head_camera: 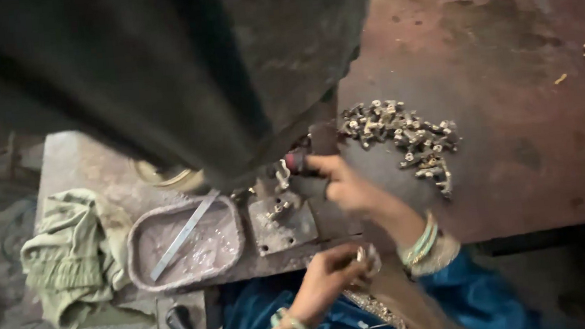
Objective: The person taps threads into small metal fittings one at a time using a bench-top tapping machine, dipping each part into a cup of liquid and placing finished parts in a growing pile on the workbench.
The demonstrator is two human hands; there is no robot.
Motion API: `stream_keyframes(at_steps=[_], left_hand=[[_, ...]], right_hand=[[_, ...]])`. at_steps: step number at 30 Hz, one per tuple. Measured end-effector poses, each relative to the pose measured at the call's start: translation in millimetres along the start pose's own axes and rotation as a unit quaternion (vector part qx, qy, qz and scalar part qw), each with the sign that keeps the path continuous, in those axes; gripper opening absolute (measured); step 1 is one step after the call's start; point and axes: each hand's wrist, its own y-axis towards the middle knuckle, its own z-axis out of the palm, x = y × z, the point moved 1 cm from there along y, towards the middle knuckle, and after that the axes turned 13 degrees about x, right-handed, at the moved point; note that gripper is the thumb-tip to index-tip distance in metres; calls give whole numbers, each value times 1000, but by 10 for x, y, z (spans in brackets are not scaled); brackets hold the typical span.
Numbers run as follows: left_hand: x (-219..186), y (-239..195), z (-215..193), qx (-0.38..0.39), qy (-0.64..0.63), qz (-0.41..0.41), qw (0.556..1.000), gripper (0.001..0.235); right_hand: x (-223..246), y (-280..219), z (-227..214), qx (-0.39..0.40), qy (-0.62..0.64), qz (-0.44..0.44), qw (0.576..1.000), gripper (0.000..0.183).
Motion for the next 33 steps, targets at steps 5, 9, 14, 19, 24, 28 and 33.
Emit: stream_keyframes(at_steps=[5, 9, 14, 19, 24, 28, 33], left_hand=[[-152, -499, -211, -46, -69, 0, 997, 25], [-1094, -862, 258, -154, 180, 270, 933, 27], [-471, -541, -354, -186, 632, 353, 665, 41], [-486, -572, -171, -231, 611, 304, 693, 51], [-656, -658, -69, -260, 589, 357, 677, 43], [-324, -397, -493, -154, 669, 280, 671, 50], [-778, -643, -18, -287, 557, 310, 715, 37]], right_hand=[[432, 84, -130, 100, -99, 64, 988, 41], [489, 88, -98, 105, -65, 105, 987, 46], [143, 13, -275, 103, -87, 82, 987, 46], [232, 42, -332, 101, -158, 12, 982, 47], [465, 69, -112, 112, -71, 52, 990, 44], [480, 67, -65, 105, -67, 80, 989, 42], [397, 52, -55, 87, -50, 66, 993, 43]])
